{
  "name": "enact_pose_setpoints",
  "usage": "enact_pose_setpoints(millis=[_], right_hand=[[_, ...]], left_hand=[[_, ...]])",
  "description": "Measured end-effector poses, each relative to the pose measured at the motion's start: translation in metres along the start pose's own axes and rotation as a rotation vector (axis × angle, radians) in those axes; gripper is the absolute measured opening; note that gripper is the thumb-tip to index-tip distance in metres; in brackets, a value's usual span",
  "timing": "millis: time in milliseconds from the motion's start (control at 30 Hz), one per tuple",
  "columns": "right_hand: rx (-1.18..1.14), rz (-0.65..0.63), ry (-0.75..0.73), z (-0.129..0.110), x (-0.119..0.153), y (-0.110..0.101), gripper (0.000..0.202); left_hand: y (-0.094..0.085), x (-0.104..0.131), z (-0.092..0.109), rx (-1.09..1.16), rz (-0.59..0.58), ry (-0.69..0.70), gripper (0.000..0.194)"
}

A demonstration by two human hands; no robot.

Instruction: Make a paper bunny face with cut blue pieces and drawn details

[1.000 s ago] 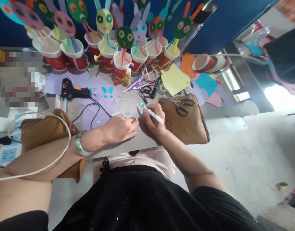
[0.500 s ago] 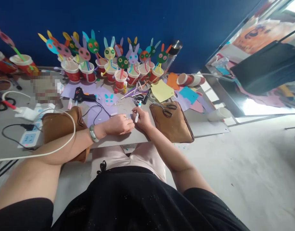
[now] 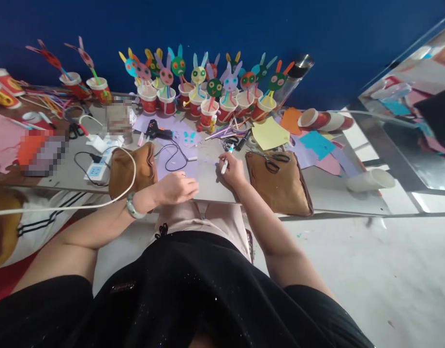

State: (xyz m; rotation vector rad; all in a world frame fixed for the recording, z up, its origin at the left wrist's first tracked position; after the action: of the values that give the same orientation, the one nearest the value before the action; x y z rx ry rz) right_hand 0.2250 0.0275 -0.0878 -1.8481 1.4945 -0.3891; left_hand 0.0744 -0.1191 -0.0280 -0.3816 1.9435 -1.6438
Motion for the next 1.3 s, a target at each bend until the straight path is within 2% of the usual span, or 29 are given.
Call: enact_pose_setpoints(millis=[133, 267, 467, 633, 700, 733, 800, 867, 933, 1000, 1067, 1300], right_hand=[[0.008, 0.017, -0.016, -0.002, -0.002, -0.001, 0.027], [0.064, -0.006, -0.025, -0.004, -0.001, 0.002, 0.031], [0.211, -0.076, -0.018, -0.009, 0.005, 0.015, 0.03], [-0.029, 0.047, 0.119, 0.004, 0.0, 0.004, 0.027], [-0.08, 0.035, 0.139, 0.006, -0.001, 0.003, 0.027], [-0.08, 0.011, 0.14, 0.005, -0.002, 0.005, 0.028], [-0.05, -0.026, 0.147, 0.003, -0.001, 0.007, 0.03], [-0.016, -0.057, 0.153, 0.0, -0.001, 0.01, 0.032], [0.013, -0.085, 0.141, -0.003, 0.0, 0.013, 0.033], [0.043, -0.105, 0.124, -0.004, 0.001, 0.015, 0.033], [0.067, -0.116, 0.118, -0.004, 0.002, 0.016, 0.034], [0.158, -0.121, 0.119, -0.005, 0.004, 0.017, 0.033]], left_hand=[[0.006, 0.017, -0.011, 0.051, -0.01, -0.18, 0.031], [0.012, 0.013, -0.008, 0.078, -0.051, -0.194, 0.031], [0.014, -0.014, -0.002, 0.085, -0.086, -0.151, 0.032], [0.003, -0.059, 0.004, 0.106, -0.062, -0.054, 0.031], [-0.006, -0.08, -0.013, 0.117, -0.009, -0.084, 0.032], [-0.01, -0.089, -0.031, 0.12, 0.026, -0.173, 0.031], [-0.016, -0.098, -0.078, 0.115, 0.12, -0.435, 0.029], [-0.014, -0.098, -0.116, 0.125, 0.181, -0.64, 0.028], [-0.003, -0.095, -0.139, 0.153, 0.186, -0.736, 0.025], [0.01, -0.092, -0.148, 0.172, 0.164, -0.749, 0.023], [0.022, -0.091, -0.149, 0.174, 0.124, -0.7, 0.021], [0.031, -0.082, -0.16, 0.236, 0.103, -0.631, 0.023]])
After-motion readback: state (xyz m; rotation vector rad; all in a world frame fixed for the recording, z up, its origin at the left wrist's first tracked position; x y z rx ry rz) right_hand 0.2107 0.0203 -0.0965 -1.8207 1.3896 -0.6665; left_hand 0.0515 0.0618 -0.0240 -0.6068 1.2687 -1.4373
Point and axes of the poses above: each hand's wrist, its own x-axis away from the middle knuckle, its own y-axis out of the palm, z = x × y, the point moved 8 cm from there along -x, towards the middle knuckle, and after that the axes turned 5 degrees about y, right-handed, at the moved point
